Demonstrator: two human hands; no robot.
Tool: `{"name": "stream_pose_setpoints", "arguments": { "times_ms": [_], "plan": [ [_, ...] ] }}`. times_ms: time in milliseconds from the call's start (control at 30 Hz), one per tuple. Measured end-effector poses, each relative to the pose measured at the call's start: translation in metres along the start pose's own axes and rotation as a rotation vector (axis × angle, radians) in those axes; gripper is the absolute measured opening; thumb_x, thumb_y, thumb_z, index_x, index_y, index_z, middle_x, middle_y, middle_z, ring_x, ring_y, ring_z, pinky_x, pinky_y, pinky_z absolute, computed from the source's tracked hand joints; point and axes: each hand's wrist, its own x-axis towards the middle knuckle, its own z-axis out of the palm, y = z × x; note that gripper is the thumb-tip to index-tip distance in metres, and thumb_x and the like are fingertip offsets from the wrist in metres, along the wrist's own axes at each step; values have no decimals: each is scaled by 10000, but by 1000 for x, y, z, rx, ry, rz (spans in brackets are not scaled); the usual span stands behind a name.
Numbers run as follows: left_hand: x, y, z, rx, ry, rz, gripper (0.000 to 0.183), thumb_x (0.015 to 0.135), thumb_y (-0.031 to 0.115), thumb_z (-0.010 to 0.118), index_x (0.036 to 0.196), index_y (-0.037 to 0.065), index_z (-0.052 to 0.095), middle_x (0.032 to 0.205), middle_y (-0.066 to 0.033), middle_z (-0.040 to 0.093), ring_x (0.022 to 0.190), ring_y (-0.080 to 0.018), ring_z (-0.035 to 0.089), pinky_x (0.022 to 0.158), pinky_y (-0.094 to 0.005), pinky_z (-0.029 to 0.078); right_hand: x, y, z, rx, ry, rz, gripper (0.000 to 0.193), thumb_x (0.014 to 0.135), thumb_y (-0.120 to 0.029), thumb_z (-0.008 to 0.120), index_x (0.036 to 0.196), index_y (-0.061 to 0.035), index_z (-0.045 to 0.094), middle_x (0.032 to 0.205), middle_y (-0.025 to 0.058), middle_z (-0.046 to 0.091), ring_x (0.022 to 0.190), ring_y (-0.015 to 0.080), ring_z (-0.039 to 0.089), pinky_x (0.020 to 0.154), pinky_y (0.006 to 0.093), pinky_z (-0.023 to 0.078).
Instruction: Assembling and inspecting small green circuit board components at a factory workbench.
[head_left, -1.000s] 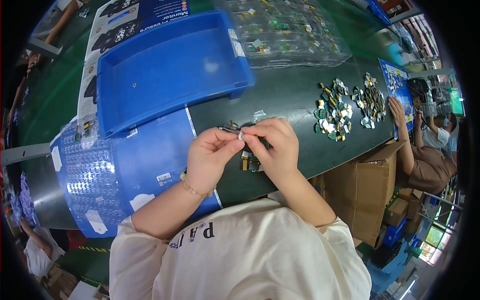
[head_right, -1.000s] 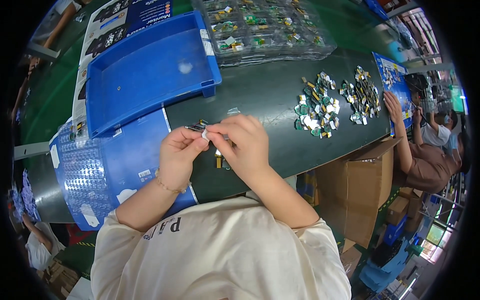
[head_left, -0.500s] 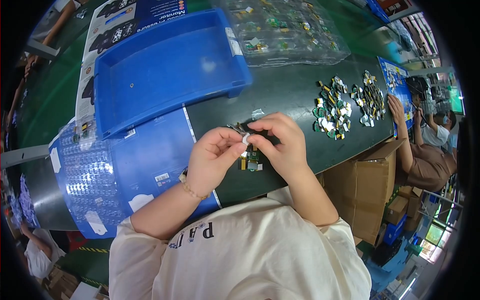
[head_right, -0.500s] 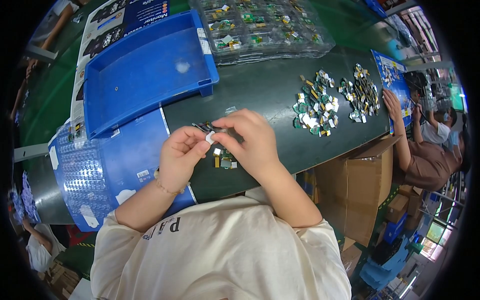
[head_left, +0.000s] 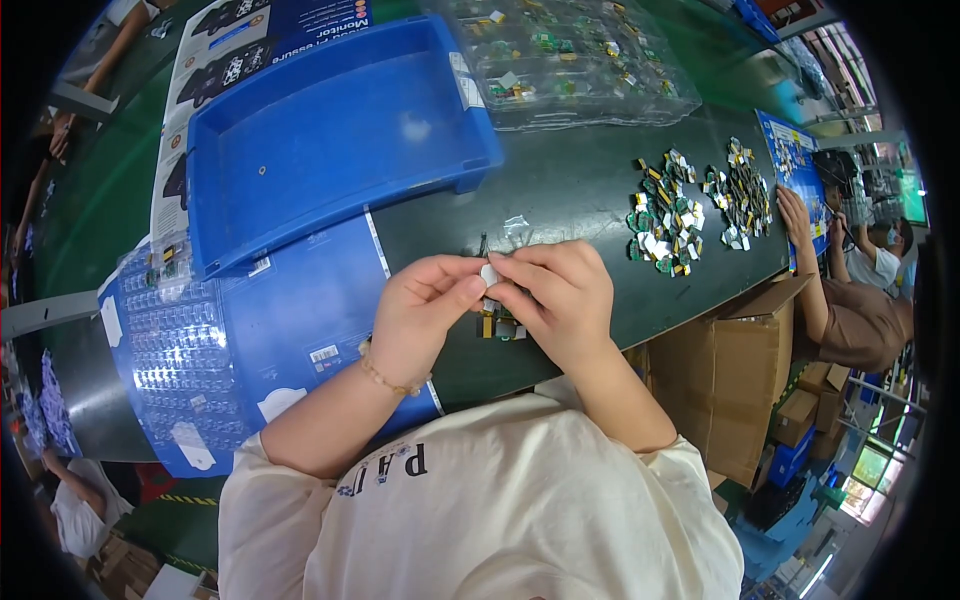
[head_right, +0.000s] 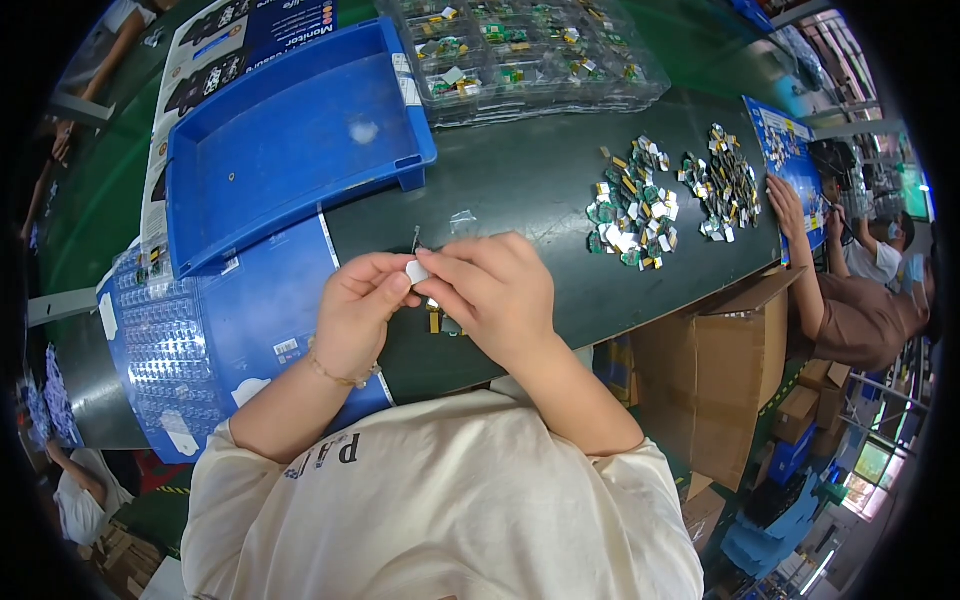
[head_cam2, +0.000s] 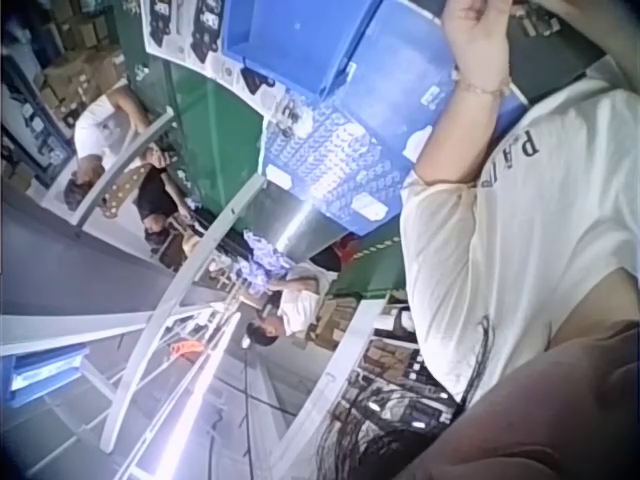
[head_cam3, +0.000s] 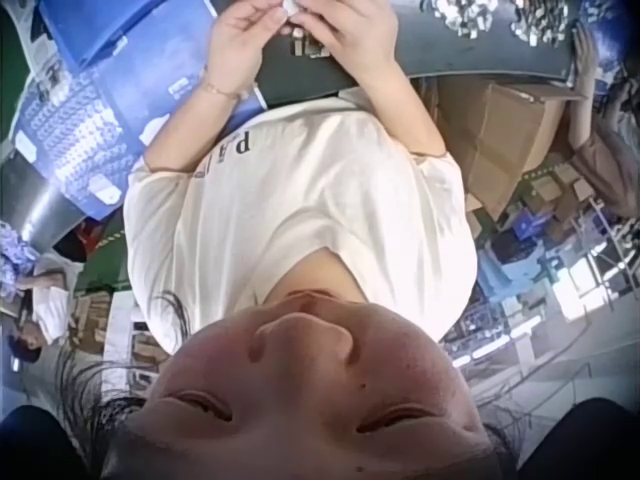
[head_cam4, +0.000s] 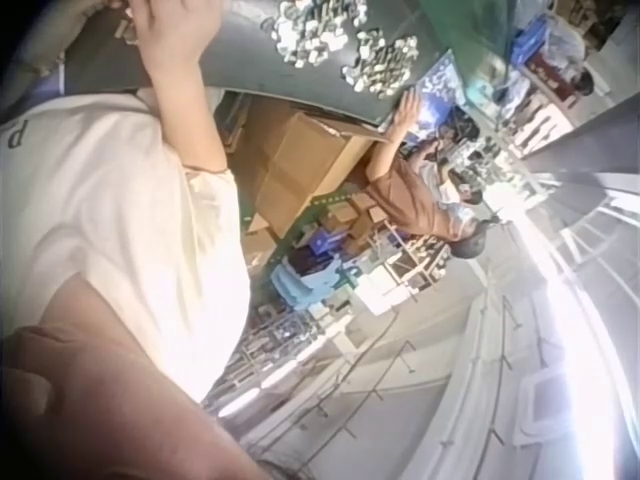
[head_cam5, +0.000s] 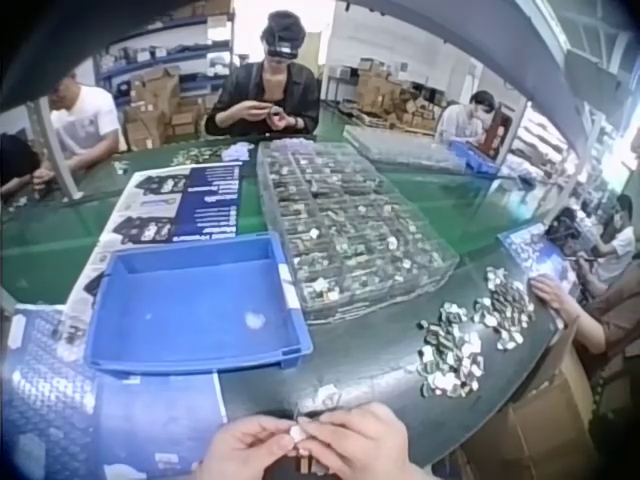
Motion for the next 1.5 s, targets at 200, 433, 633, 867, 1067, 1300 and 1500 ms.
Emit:
{"name": "stream_pose_setpoints", "arguments": {
  "times_ms": [200, 433, 633, 867, 1067, 1300, 1500],
  "plan": [
    [2, 1, 1, -28, -32, 6, 177, 886, 43, 575, 1053, -6, 607, 924, -56, 648, 797, -89, 594, 740, -226, 498, -3, 3, 1, 43, 10, -9, 310, 613, -167, 772, 913, -174, 693, 840, -21, 624, 708, 183, 555, 606, 287, 453],
    [-3, 0, 1, 14, -28, 5, 167, 882, 52, 584, 1030, -12, 627, 918, -61, 654, 793, -98, 597, 739, -229, 498, -2, -2, -1, 19, -11, -55, 312, 646, -167, 747, 954, -182, 697, 845, -20, 627, 709, 177, 557, 605, 277, 457],
    [-1, 0, 0, -21, -22, -75, 181, 898, 80, 567, 1041, -17, 619, 979, -91, 647, 823, -127, 613, 743, -242, 512, -6, -1, 1, 10, 30, -73, 206, 651, -143, 743, 851, -166, 700, 861, -17, 654, 686, 159, 595, 592, 274, 461],
    [-2, 2, 3, -5, -7, -79, 171, 878, 99, 607, 1004, -9, 651, 900, -64, 661, 793, -95, 591, 732, -224, 486, -1, 1, -1, 248, -16, 113, 170, 652, -79, 757, 792, -85, 660, 834, 50, 656, 707, 209, 615, 627, 293, 473],
    [-2, 3, 4, 54, -23, -32, 161, 879, 108, 610, 976, -10, 660, 881, -54, 660, 777, -84, 575, 720, -222, 473, 4, 3, -4, 232, -79, 109, 160, 656, -62, 749, 782, -78, 651, 775, 52, 645, 700, 214, 609, 631, 307, 459],
    [-3, 3, 4, 86, -20, -24, 152, 881, 113, 610, 957, -6, 664, 858, -43, 656, 763, -78, 572, 702, -214, 470, 2, 4, -5, 213, -70, 82, 169, 642, -58, 752, 776, -84, 652, 763, 44, 643, 695, 204, 603, 624, 299, 448],
    [-3, 2, 4, 89, -8, -51, 148, 889, 121, 600, 940, -2, 664, 852, -42, 656, 755, -76, 572, 695, -215, 471, 1, 4, -3, 187, -46, 69, 167, 639, -55, 750, 768, -91, 651, 759, 34, 638, 680, 201, 594, 615, 300, 444]
  ]
}}
